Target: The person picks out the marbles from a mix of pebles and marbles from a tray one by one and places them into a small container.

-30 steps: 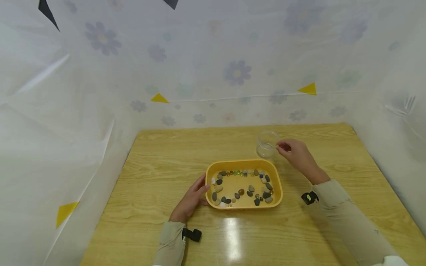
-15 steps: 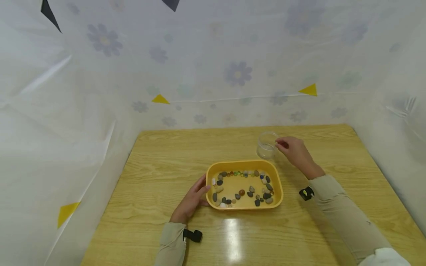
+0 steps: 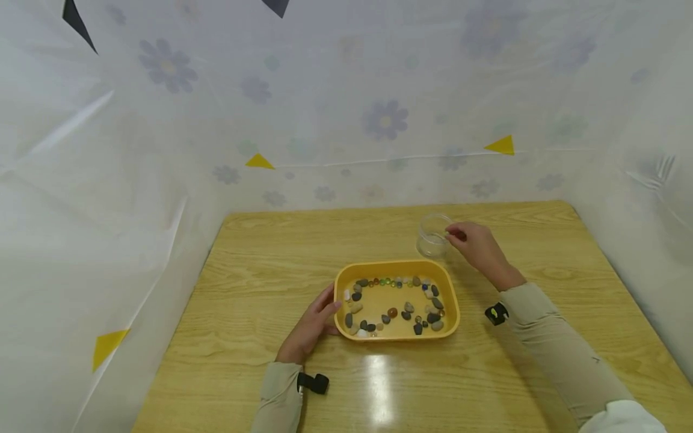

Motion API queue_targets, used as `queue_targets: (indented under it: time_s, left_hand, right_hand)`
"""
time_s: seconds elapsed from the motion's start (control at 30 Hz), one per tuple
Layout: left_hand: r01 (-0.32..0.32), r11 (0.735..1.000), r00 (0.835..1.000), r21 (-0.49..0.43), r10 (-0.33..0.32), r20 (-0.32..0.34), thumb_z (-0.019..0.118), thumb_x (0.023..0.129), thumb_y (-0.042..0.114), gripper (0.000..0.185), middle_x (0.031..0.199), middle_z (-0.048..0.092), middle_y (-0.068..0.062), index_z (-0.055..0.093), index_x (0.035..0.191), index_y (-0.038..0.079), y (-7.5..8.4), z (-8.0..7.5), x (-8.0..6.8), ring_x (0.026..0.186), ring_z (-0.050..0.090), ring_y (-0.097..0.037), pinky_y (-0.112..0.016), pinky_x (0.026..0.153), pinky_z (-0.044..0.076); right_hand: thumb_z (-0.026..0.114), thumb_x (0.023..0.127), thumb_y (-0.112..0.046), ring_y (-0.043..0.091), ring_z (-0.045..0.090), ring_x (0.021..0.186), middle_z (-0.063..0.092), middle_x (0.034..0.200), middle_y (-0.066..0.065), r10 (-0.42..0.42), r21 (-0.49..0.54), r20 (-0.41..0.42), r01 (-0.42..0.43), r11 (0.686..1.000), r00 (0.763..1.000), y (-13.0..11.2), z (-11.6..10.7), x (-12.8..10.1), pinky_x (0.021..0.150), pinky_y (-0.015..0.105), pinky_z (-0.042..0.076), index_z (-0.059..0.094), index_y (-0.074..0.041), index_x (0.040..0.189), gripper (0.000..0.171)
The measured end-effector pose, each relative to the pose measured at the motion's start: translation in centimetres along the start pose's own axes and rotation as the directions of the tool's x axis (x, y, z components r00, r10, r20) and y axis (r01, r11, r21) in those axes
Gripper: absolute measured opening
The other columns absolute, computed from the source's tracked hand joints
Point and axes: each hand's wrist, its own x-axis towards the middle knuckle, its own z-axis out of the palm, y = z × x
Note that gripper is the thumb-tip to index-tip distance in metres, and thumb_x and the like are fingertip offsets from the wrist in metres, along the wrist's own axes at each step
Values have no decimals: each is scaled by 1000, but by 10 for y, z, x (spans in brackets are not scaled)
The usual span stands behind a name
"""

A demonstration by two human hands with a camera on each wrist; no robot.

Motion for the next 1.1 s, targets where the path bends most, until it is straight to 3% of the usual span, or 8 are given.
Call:
queue_targets:
  time_s: [0.7, 1.1]
  left_hand:
    - [26, 1000, 1000, 13, -26, -3, 54, 94, 34, 59, 149, 27, -2, 27, 147, 28, 1, -2, 3, 118, 47, -34, -47, 73, 54]
    - [5, 1000, 1000, 6, -5, 9, 51, 97, 28, 56, 148, 28, -2, 27, 147, 27, 4, -2, 3, 117, 48, -33, -47, 72, 54]
  right_hand:
    - [61, 91, -15, 29, 61, 87, 65, 99, 14, -19, -9, -28, 19, 1000, 999, -2, -4, -2, 74, 45, 52, 66, -2, 106, 20]
    - [63, 89, -12, 21, 62, 79, 66, 92, 9, -105, -13, -3, 105, 994, 994, -28, -13, -10, 68, 40, 54, 67, -3, 103, 18]
